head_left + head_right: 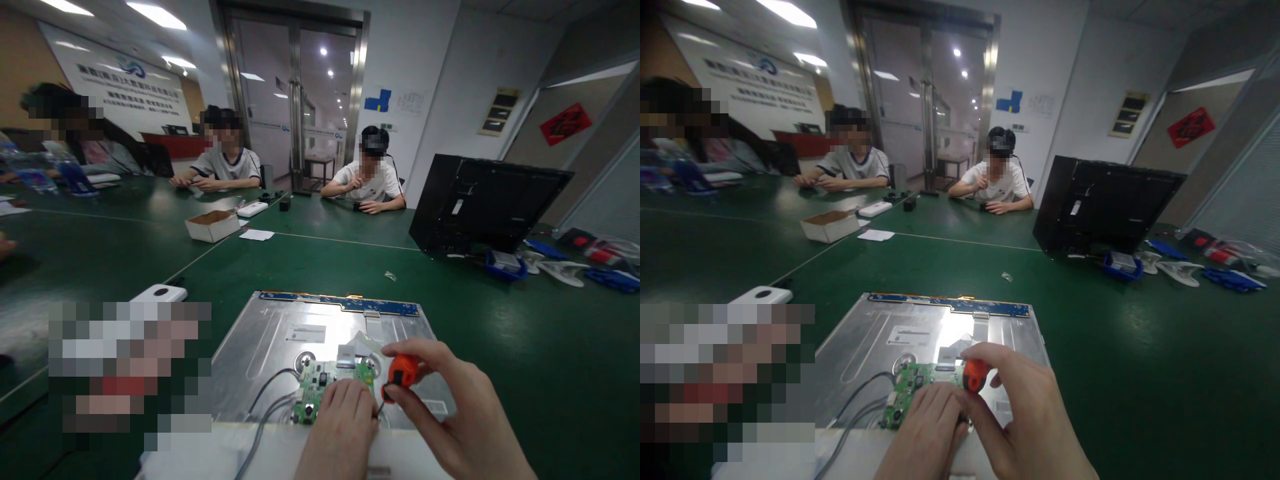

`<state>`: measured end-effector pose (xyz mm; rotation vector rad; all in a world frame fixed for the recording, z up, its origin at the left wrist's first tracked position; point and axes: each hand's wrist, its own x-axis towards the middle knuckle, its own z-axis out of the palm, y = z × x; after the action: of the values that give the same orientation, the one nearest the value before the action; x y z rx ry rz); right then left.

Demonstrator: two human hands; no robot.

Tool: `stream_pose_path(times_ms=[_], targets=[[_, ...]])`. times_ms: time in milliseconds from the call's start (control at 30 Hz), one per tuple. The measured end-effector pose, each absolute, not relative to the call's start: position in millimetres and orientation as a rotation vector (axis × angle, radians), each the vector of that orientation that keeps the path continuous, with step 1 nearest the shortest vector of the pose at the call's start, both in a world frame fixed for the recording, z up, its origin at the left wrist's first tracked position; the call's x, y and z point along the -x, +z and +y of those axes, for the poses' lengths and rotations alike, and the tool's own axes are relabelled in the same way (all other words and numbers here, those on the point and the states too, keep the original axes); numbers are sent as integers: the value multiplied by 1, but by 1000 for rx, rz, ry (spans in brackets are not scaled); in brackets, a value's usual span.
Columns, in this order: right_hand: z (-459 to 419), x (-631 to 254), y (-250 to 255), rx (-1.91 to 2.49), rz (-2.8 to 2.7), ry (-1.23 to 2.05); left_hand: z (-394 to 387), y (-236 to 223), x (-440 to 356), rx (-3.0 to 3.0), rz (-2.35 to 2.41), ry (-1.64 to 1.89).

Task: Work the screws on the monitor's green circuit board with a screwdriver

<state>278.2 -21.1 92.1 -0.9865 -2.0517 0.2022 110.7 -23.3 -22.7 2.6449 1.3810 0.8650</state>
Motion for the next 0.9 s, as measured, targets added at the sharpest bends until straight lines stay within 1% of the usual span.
stream_pose_path(times_ms=[333, 533, 733, 900], targets=[[-23, -277, 93, 1006, -2081, 197, -20, -43, -116, -2628, 1413, 953], [-20, -276, 91, 997, -2066, 69, -22, -35, -113, -2634, 1388, 951], [-19, -278, 95, 963, -2124, 112, -24, -28, -111, -2615, 1393, 894], [-23, -279, 95, 975, -2138, 220, -22, -36, -113, -2634, 1361, 968]])
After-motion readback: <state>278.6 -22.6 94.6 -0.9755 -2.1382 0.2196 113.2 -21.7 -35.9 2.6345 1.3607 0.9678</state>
